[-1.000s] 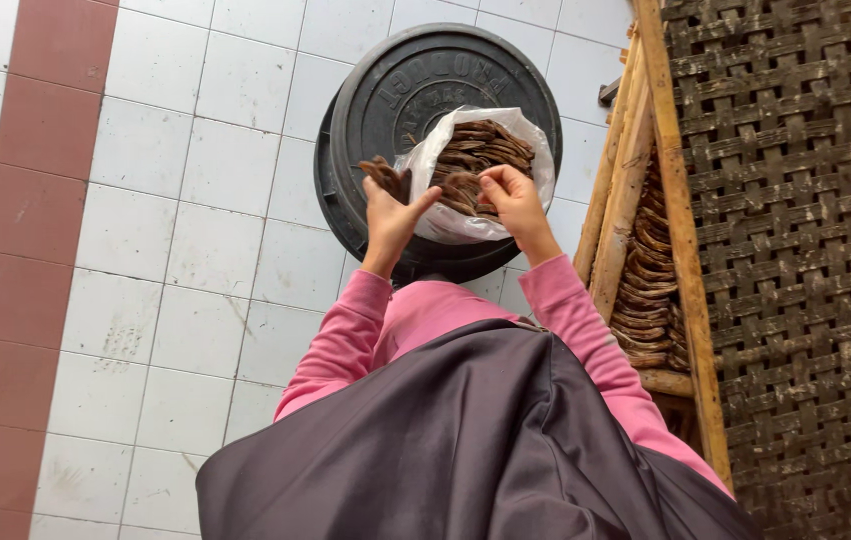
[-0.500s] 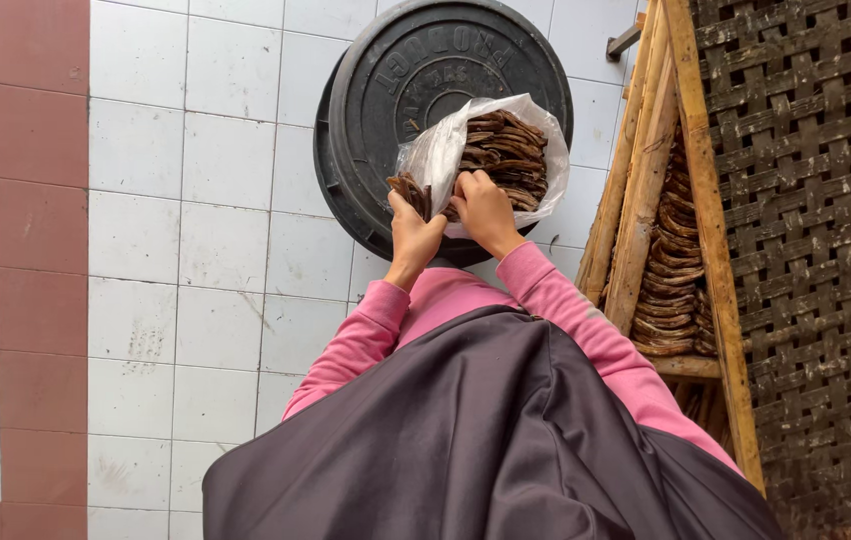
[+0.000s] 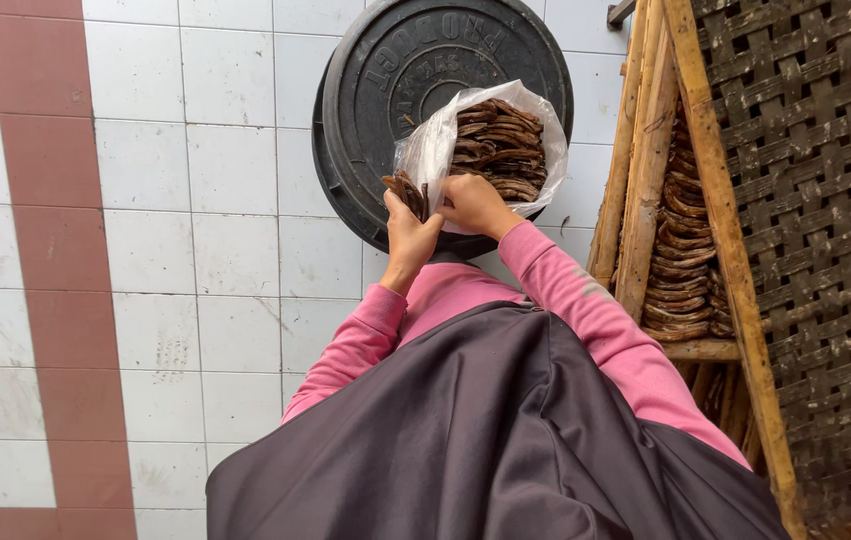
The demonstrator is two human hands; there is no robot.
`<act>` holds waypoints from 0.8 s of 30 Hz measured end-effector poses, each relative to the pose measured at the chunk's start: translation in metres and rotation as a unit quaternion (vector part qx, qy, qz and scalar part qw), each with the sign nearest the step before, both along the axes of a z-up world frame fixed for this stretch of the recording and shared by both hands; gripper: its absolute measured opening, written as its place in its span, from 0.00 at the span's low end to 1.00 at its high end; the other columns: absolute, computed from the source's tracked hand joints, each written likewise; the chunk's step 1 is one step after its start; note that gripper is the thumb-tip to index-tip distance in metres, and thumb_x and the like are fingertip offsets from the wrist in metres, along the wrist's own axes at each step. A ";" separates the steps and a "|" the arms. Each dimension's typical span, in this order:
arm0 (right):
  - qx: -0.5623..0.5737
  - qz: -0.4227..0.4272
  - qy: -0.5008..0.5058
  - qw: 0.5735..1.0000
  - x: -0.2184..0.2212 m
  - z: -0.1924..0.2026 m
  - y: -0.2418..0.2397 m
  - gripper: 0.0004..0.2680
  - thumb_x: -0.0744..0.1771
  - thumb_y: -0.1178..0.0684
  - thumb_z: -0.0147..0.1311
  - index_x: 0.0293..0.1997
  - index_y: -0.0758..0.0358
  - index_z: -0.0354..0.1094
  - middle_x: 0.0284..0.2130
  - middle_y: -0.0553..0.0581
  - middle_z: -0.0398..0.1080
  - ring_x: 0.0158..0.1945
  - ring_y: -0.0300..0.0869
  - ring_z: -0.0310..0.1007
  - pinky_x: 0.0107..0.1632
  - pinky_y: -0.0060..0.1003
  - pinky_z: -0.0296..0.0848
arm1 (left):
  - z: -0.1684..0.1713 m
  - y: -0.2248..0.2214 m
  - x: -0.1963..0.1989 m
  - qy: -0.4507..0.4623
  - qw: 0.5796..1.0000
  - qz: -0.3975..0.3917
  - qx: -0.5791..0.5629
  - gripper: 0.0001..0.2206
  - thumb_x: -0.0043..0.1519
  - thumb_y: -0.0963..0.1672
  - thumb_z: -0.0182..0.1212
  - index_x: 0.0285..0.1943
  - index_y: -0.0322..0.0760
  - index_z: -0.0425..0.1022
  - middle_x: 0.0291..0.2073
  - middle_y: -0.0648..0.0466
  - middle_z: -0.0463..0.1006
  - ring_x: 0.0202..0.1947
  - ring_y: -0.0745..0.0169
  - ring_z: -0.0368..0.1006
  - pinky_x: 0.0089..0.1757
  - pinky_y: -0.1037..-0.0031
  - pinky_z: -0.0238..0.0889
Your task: The person picks up dried food items from a woven tray and places them into a plastic bag by hand.
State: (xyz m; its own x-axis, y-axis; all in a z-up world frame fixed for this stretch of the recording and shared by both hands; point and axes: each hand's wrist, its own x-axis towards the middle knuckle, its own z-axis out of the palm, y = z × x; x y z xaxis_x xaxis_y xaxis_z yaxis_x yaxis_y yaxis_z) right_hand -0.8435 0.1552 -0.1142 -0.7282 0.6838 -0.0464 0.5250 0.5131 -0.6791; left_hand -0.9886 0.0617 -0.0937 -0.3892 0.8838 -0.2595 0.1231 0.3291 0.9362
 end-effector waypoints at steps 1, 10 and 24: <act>0.000 0.002 -0.008 1.000 -0.001 -0.006 -0.002 0.09 0.61 0.53 0.63 0.43 0.61 0.76 0.36 0.65 0.77 0.42 0.60 0.77 0.46 0.51 0.74 | 0.000 -0.001 0.000 0.002 1.000 0.006 0.020 0.30 0.53 0.40 0.65 0.62 0.26 0.55 0.47 0.38 0.79 0.47 0.47 0.80 0.49 0.66 0.71; -0.205 -0.089 0.142 0.964 0.025 0.013 -0.007 0.05 0.67 0.63 0.53 0.44 0.67 0.74 0.37 0.61 0.76 0.41 0.46 0.78 0.45 0.37 0.76 | 0.021 0.003 -0.003 -0.148 0.982 0.051 0.107 0.30 0.62 0.39 0.64 0.71 0.32 0.52 0.54 0.40 0.71 0.47 0.54 0.71 0.46 0.67 0.66; -0.287 -0.181 0.372 0.864 0.023 0.099 -0.012 0.07 0.73 0.60 0.49 0.56 0.69 0.67 0.43 0.51 0.74 0.43 0.31 0.73 0.48 0.28 0.76 | 0.043 0.045 0.013 -0.423 0.890 0.020 0.166 0.21 0.67 0.39 0.62 0.67 0.33 0.59 0.52 0.49 0.74 0.51 0.63 0.76 0.50 0.73 0.72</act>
